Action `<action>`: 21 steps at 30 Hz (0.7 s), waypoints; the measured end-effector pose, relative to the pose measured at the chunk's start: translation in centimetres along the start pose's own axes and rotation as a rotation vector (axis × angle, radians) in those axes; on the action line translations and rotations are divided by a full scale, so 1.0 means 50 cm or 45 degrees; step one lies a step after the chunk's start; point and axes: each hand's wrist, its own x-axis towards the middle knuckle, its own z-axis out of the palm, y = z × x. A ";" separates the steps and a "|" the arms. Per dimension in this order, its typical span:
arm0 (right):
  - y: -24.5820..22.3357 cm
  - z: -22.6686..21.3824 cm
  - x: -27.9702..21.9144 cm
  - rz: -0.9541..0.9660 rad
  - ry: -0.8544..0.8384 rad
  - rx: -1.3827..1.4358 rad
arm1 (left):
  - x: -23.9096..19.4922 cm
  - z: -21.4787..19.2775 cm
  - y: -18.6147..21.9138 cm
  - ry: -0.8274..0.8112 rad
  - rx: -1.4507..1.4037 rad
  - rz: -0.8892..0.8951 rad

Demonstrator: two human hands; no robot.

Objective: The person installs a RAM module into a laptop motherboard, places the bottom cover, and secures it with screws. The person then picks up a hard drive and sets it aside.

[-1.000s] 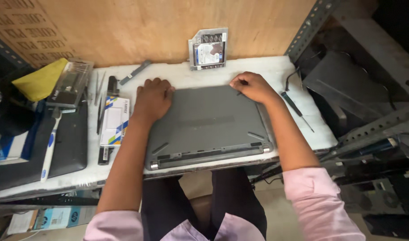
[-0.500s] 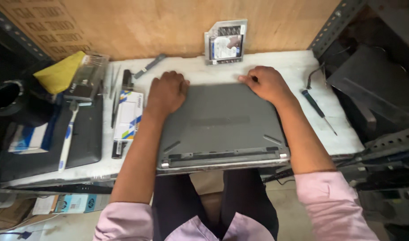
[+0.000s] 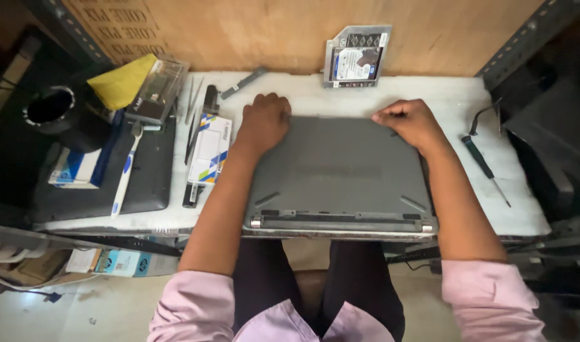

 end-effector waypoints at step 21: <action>0.027 -0.073 -0.020 0.160 0.012 -0.167 | -0.019 -0.034 -0.051 0.092 -0.266 -0.159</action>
